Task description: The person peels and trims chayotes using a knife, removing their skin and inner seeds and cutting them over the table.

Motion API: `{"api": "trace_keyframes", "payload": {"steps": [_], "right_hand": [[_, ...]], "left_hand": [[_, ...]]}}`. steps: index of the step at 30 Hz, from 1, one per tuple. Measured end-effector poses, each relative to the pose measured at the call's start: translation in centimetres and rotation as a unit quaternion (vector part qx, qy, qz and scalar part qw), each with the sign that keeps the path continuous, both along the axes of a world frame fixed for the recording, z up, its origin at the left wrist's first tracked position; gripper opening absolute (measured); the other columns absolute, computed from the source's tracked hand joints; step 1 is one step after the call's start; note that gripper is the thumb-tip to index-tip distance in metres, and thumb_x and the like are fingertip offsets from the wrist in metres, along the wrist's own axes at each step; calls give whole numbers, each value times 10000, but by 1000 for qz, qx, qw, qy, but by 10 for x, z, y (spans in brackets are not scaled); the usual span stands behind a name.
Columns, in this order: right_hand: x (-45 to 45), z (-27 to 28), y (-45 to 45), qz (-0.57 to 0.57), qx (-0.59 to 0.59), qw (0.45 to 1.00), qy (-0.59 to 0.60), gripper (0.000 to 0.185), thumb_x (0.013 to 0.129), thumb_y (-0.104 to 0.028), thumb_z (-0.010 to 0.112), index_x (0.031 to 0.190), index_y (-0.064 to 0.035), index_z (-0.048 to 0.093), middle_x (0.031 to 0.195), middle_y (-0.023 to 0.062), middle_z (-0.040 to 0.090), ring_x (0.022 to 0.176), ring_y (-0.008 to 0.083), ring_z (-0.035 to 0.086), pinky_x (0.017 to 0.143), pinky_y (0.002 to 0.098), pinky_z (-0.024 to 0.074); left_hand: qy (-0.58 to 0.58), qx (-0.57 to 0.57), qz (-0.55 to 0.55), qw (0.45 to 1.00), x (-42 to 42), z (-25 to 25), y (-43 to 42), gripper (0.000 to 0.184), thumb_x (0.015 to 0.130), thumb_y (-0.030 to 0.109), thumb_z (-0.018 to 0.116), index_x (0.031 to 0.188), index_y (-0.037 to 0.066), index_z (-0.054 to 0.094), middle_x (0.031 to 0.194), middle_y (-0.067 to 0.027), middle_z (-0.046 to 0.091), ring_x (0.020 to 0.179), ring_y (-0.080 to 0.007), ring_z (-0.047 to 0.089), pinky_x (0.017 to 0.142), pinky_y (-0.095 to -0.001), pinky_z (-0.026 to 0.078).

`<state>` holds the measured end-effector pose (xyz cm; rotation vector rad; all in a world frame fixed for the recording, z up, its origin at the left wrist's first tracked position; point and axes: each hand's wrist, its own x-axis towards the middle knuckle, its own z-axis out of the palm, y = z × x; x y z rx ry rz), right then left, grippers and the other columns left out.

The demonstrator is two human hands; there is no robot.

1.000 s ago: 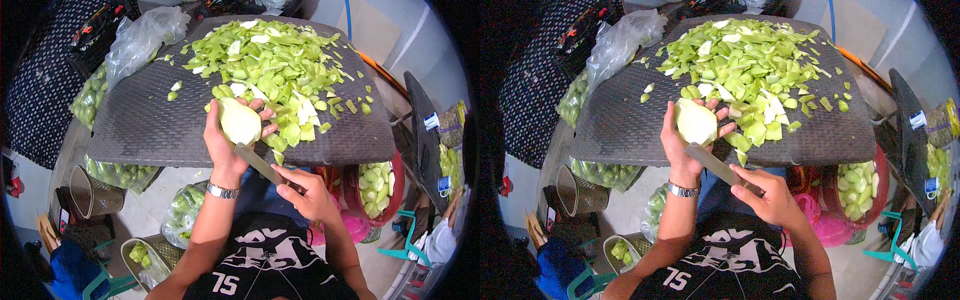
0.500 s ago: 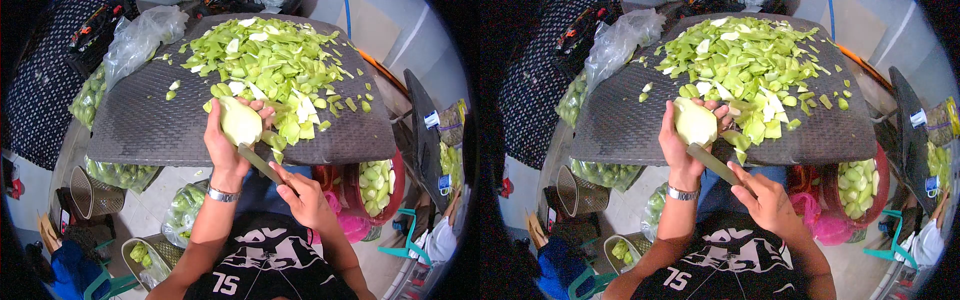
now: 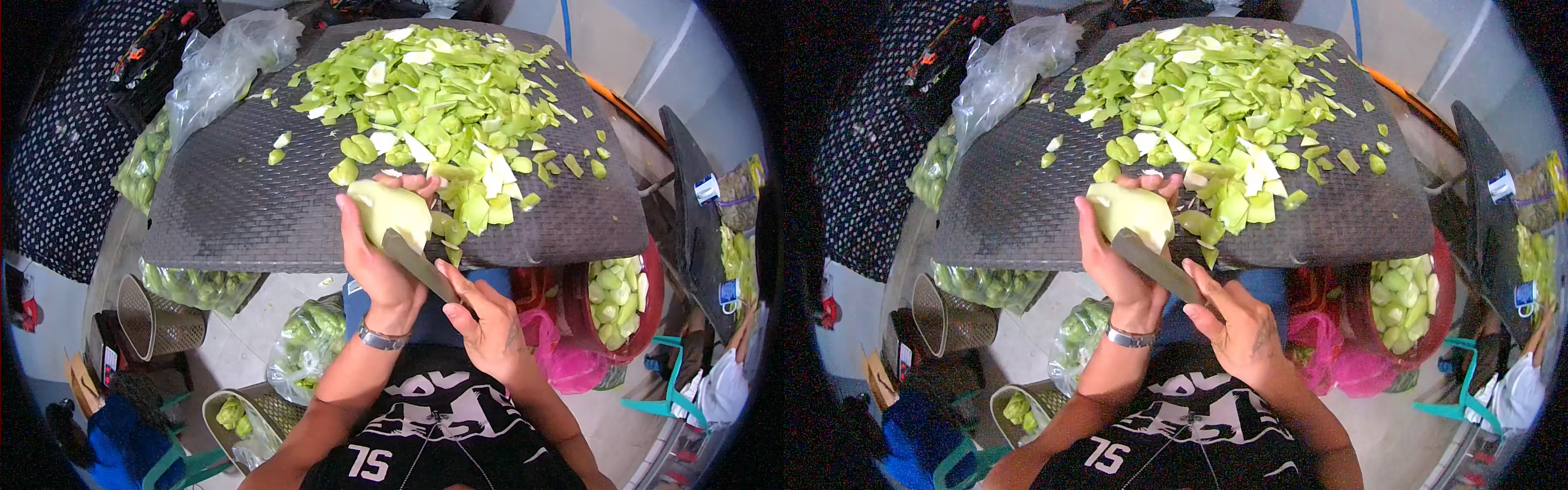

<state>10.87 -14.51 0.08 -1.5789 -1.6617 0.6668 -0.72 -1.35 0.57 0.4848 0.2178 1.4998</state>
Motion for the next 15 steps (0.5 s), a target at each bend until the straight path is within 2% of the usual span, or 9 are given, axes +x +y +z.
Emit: {"api": "trace_keyframes", "payload": {"steps": [7,10,15], "right_hand": [[2,1,2,7,-35,999,8,518,1078,-385,555,1474,-53,573,989,227,673,833,363,668,802,402,538],[-1,-9,2,-2,27,999,31,491,1057,-368,597,1479,-119,574,824,212,614,763,393,655,719,459,530],[-5,-9,3,3,25,999,38,460,1069,-323,580,1473,-104,570,834,226,625,787,405,658,732,461,533]], "left_hand": [[66,47,102,991,7,-3,-6,589,1123,524,290,1159,5,566,1143,-206,663,1169,-377,617,1166,-549,384],[108,68,144,981,11,-5,-10,593,1123,535,280,1171,16,563,1144,-185,650,1163,-359,609,1160,-544,389],[134,82,165,974,13,-10,-13,620,1106,583,306,1188,22,556,1138,-156,620,1109,-317,596,1062,-544,462]]}}
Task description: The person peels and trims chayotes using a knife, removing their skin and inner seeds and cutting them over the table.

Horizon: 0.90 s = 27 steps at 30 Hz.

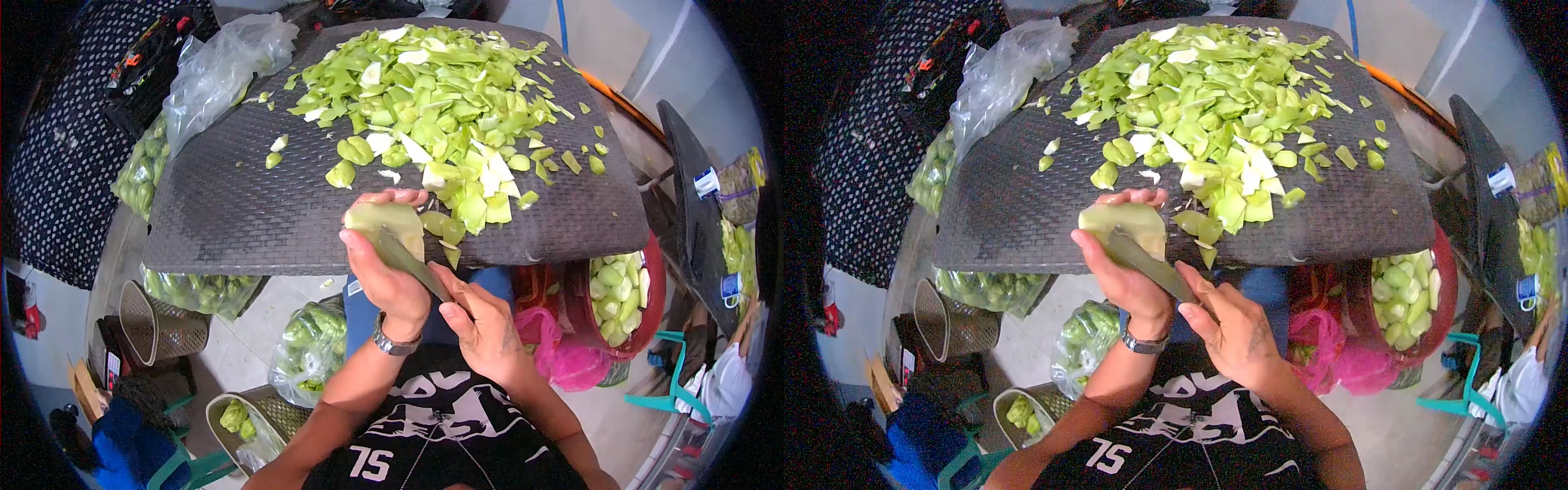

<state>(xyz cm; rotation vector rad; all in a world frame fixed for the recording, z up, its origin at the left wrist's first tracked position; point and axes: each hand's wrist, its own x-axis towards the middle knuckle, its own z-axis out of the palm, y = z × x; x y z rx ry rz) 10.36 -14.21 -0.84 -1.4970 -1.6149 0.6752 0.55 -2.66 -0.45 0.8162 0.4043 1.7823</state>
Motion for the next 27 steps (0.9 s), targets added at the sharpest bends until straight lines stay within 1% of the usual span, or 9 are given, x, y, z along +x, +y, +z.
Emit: {"api": "trace_keyframes", "payload": {"steps": [7,10,12,13,16,17,20,25,27], "right_hand": [[-5,17,-3,1,-11,1000,-3,427,1075,-240,564,1457,-51,557,988,281,681,900,465,672,770,491,544],[8,23,-15,35,2,999,-17,432,1102,-275,503,1457,-35,556,968,244,709,786,382,717,700,438,565],[19,46,-20,17,-220,968,122,451,1118,-312,445,1447,-28,567,965,209,724,710,289,724,632,383,565],[23,53,-20,5,-325,927,189,467,1126,-331,416,1443,-25,572,963,192,731,673,242,728,598,355,566],[27,48,-14,10,-285,939,193,523,1133,-384,347,1451,-35,572,935,140,730,611,141,696,534,288,545],[30,47,-12,20,-293,937,187,479,1129,-352,399,1430,-27,580,916,139,736,629,166,714,534,299,552],[26,46,-10,32,-270,948,164,375,1121,-286,448,1301,-2,614,876,135,736,624,172,717,539,304,552],[17,43,-11,-8,-241,963,116,196,1093,-176,508,1123,8,571,770,159,724,649,253,747,580,375,570],[17,39,-12,-12,-218,971,98,173,1087,-158,514,1110,7,560,742,165,718,658,280,752,596,398,574]], "left_hand": [[-60,-87,-67,992,-10,-4,17,650,1087,611,347,1185,1,549,1095,-195,626,959,-347,634,875,-514,542],[-109,-138,-98,980,-20,-3,33,656,1077,606,373,1179,-17,551,1086,-220,636,942,-372,646,877,-524,543],[-125,-153,-146,969,-34,0,48,652,1069,595,398,1173,-29,557,1105,-236,645,971,-388,651,903,-543,543],[-139,-185,-211,950,-39,3,51,632,1060,561,427,1198,-40,563,1179,-253,644,1045,-416,653,962,-570,536],[-143,-252,-367,884,-40,18,46,618,1052,535,460,1242,-44,565,1235,-267,637,1101,-439,651,1009,-598,524],[-134,-281,-377,872,-39,19,45,614,1054,519,471,1289,-41,559,1266,-265,635,1118,-436,656,991,-615,534],[-95,-206,-390,892,-38,10,42,576,1063,493,474,1287,-32,557,1233,-227,636,1098,-414,673,939,-612,558],[-64,-179,-329,925,-37,9,39,545,1098,445,417,1344,-31,521,1120,-246,727,1041,-347,722,945,-462,585],[-53,-177,-316,931,-34,10,38,545,1102,437,412,1349,-36,526,1130,-247,724,1033,-348,726,944,-458,586]]}}
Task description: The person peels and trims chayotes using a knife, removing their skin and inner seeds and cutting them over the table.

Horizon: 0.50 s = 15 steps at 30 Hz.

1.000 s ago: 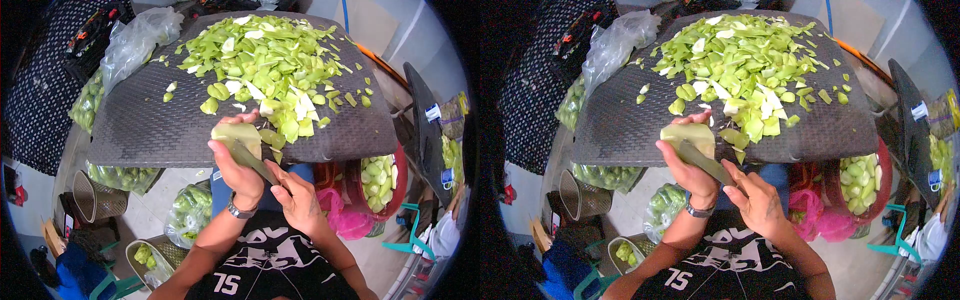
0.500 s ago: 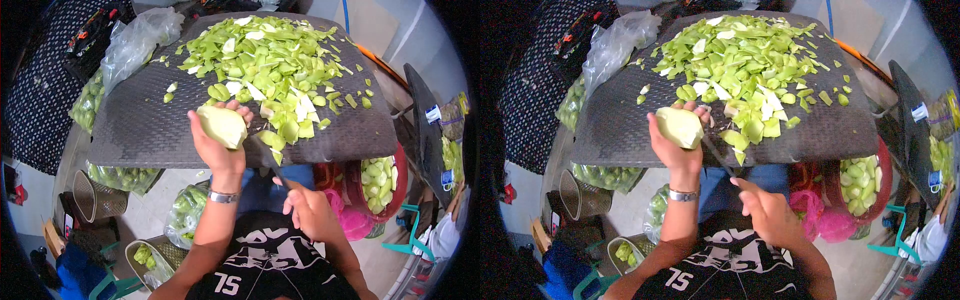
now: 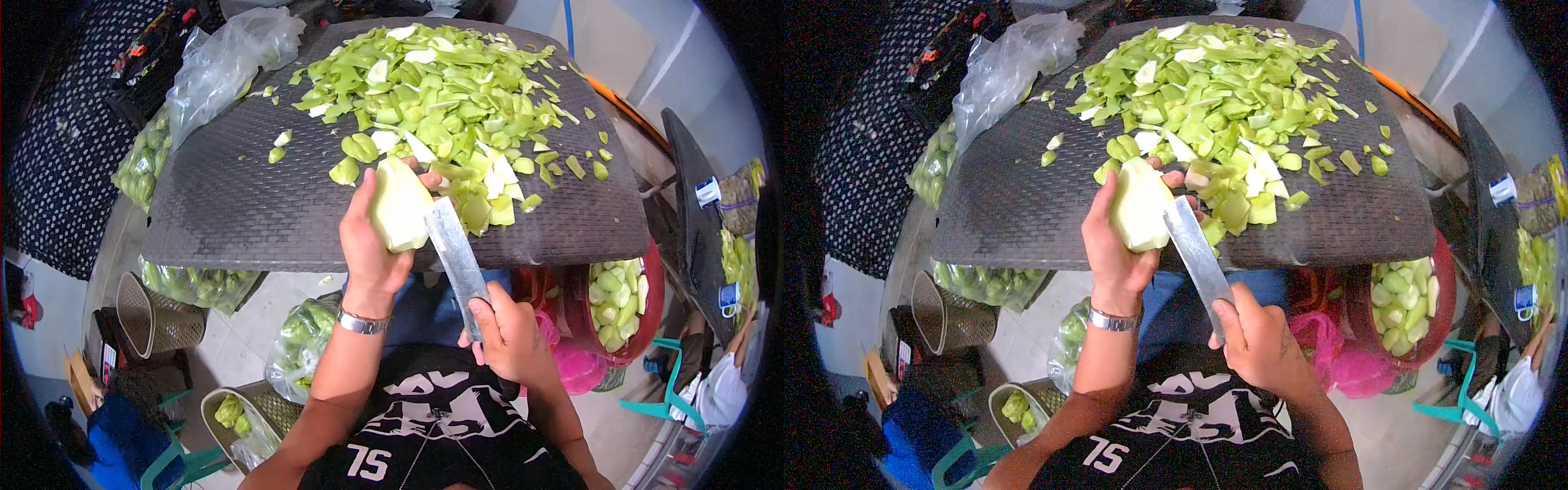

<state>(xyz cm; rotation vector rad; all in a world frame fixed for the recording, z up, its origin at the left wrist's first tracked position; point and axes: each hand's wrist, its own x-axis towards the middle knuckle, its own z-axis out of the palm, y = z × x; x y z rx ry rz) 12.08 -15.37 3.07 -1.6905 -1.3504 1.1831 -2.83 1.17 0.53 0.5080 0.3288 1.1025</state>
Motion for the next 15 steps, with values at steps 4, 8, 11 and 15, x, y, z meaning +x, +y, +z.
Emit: {"api": "trace_keyframes", "payload": {"steps": [4,8,11,15], "right_hand": [[-1,2,-1,-9,-4,1000,-3,165,1083,-151,519,1105,7,562,733,168,716,660,294,752,611,411,577],[-3,6,-1,-14,-22,1000,0,158,1083,-148,521,1084,4,561,739,169,718,661,289,753,613,406,578],[-4,4,-1,-25,-19,999,-10,159,1085,-149,520,1064,5,554,733,166,715,661,285,754,616,398,578],[-7,-2,0,-16,17,1000,-3,159,1088,-146,519,1050,6,544,719,163,708,654,289,751,611,401,576]], "left_hand": [[39,0,36,999,4,5,-4,547,1109,419,404,1373,-47,518,1139,-247,722,1018,-336,732,941,-451,588],[54,48,64,995,4,2,-4,553,1110,418,403,1389,-48,507,1144,-240,724,1031,-318,728,947,-450,584],[45,40,67,996,5,1,-4,543,1112,410,403,1384,-48,510,1134,-229,727,1029,-306,725,948,-449,583],[31,20,56,998,8,-1,-6,517,1098,423,414,1373,-3,514,1149,-219,722,986,-354,733,898,-508,603]]}}
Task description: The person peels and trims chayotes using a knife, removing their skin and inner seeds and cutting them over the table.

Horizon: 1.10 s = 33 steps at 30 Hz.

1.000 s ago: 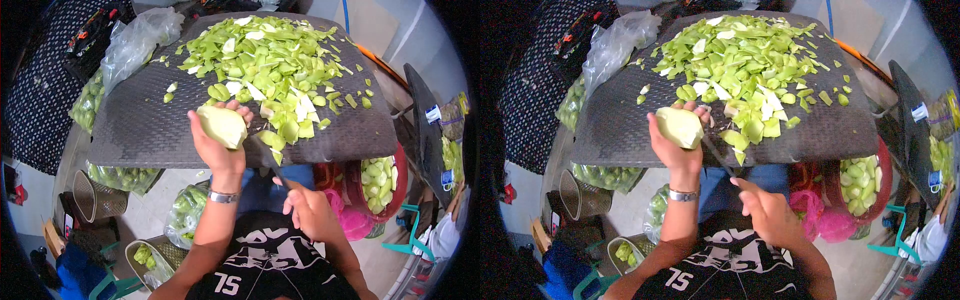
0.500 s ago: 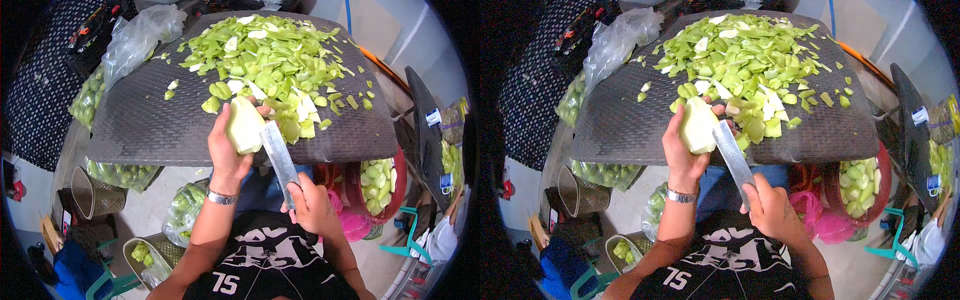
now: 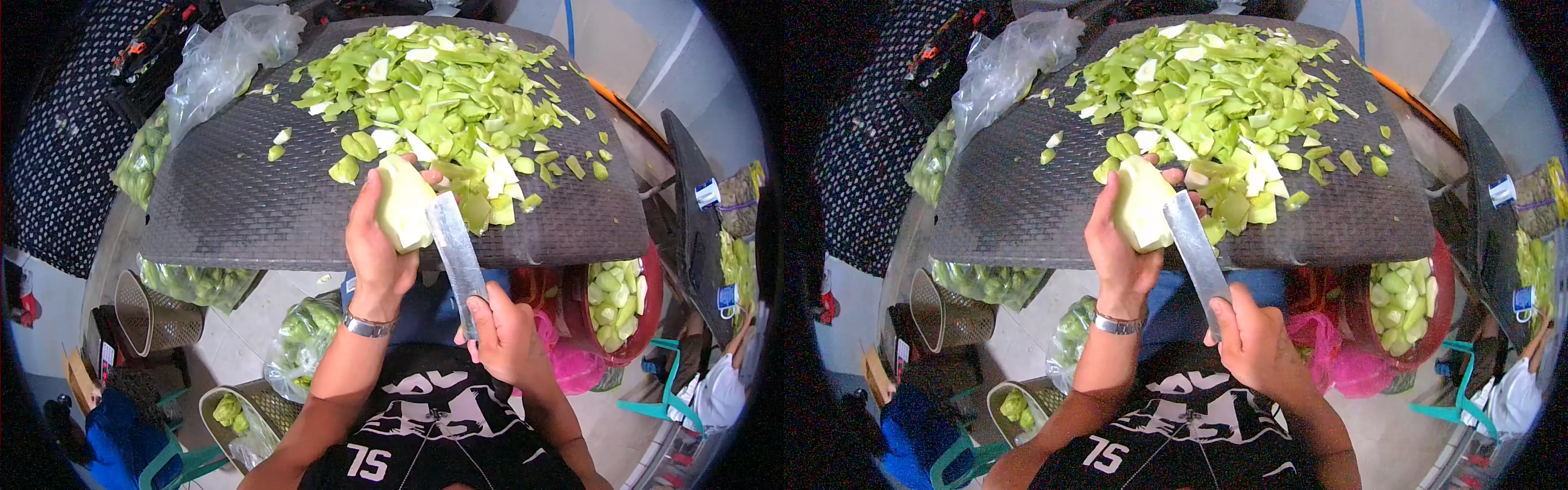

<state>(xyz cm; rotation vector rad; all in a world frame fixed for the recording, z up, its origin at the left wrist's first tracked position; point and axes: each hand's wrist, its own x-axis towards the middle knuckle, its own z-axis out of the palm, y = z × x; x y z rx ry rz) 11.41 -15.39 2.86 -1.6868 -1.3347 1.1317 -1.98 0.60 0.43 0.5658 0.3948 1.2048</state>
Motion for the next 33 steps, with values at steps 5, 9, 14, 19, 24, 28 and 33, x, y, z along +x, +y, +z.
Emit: {"api": "trace_keyframes", "payload": {"steps": [5,9,14,19,24,28,33], "right_hand": [[-2,-5,1,17,21,1000,-10,152,1088,-134,519,1046,12,532,711,171,696,645,304,747,597,410,573],[1,-9,3,36,21,999,-4,148,1089,-128,511,1053,15,517,703,175,688,653,303,751,588,414,575],[1,-18,5,42,10,999,26,146,1092,-125,501,1058,17,510,695,175,684,632,295,744,572,412,570],[0,-26,12,38,21,998,41,140,1094,-122,490,1085,15,517,681,169,679,582,282,718,541,392,551],[2,-23,15,61,6,996,61,159,1103,-143,479,1125,9,522,665,133,674,535,223,680,524,361,534],[-2,-24,9,70,-8,992,102,219,1125,-185,442,1202,4,523,659,99,668,493,153,631,484,327,504],[5,-27,12,83,-2,982,168,245,1139,-197,402,1210,3,524,658,101,656,446,129,568,441,297,458]], "left_hand": [[22,27,13,999,0,-6,2,514,1088,455,414,1366,33,510,1164,-212,716,971,-381,738,889,-540,605],[23,28,9,999,1,-6,-1,537,1087,478,408,1376,34,499,1180,-211,710,989,-389,733,901,-538,598],[32,2,4,999,1,-4,-6,584,1084,511,407,1403,29,487,1190,-211,701,1033,-399,719,944,-529,574],[-9,-18,-6,1000,17,-13,-25,574,1104,464,415,1377,-30,518,1190,-222,692,1046,-375,719,948,-471,561],[-14,-27,-17,999,11,-10,-11,615,1081,512,427,1392,-13,502,1181,-223,679,995,-370,718,942,-476,555],[0,-10,5,1000,7,-4,-8,597,1099,461,442,1375,-66,492,1128,-218,690,921,-345,730,859,-446,588],[76,32,43,996,8,-1,-7,503,1102,376,473,1345,-62,525,1047,-193,714,801,-309,739,741,-396,613]]}}
